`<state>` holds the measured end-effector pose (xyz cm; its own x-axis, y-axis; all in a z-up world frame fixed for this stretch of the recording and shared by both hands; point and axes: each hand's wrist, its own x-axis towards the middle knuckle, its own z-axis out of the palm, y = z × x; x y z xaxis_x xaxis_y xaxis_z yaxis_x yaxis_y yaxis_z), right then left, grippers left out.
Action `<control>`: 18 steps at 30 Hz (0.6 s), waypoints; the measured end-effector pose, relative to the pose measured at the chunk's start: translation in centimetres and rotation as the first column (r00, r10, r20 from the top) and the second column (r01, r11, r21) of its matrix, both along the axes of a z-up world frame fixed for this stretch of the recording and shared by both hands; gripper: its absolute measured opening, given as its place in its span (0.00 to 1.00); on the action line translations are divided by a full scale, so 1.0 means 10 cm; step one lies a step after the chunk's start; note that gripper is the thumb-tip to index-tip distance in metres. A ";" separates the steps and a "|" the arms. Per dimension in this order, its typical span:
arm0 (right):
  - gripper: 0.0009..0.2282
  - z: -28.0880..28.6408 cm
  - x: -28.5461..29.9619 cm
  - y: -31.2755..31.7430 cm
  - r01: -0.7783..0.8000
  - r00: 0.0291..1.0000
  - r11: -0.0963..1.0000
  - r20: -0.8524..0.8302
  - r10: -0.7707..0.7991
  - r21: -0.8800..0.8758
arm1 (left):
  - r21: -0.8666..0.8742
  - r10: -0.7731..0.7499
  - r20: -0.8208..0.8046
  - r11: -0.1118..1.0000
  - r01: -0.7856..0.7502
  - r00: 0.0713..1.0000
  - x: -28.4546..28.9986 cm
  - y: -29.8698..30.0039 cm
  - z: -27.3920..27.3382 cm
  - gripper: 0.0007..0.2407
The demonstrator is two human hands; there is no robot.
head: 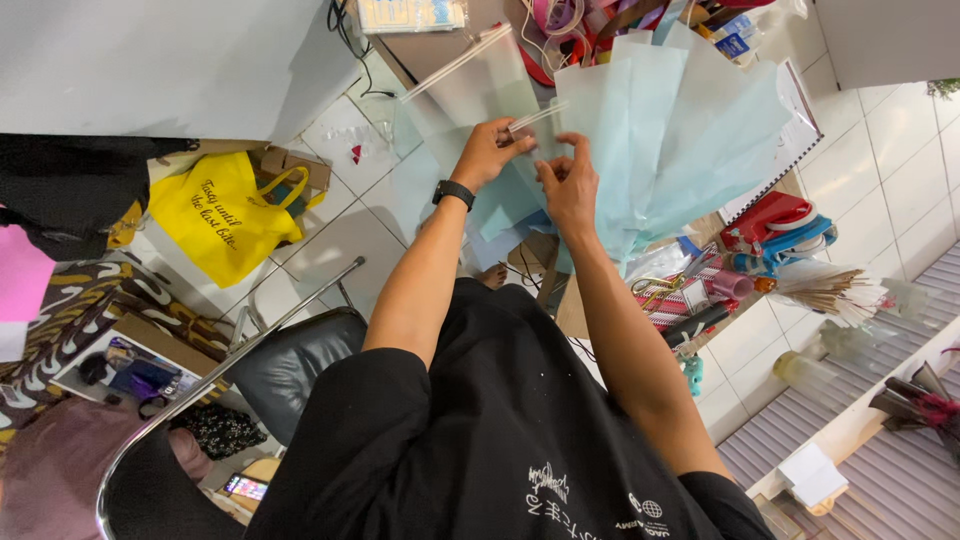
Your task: The person wraps a bouquet of banknotes with light blue tissue paper. They fold the paper, cut it with scissors, and secure it around the bouquet using a stapler.
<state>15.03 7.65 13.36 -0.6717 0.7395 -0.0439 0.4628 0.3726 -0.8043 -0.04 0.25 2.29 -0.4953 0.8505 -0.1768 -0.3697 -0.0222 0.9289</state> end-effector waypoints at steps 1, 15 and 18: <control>0.21 -0.03 0.00 0.01 -0.001 1.000 1.000 0.000 0.001 -0.001 | -0.001 0.001 0.000 1.000 -0.001 1.000 -0.01 0.01 -0.02 0.13; 0.16 -0.25 0.09 0.10 0.020 0.994 0.990 0.103 -0.035 0.142 | 0.002 -0.019 0.001 1.000 0.019 1.000 -0.06 0.00 0.05 0.14; 0.16 -0.27 0.07 0.13 0.040 0.991 0.988 0.121 -0.059 0.152 | 0.000 -0.023 -0.001 1.000 0.023 1.000 -0.06 0.02 0.01 0.13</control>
<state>15.77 8.91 10.65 -0.6303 0.7763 -0.0124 0.5772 0.4578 -0.6762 -0.60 0.44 2.35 -0.4760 0.8616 -0.1765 -0.3692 -0.0137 0.9292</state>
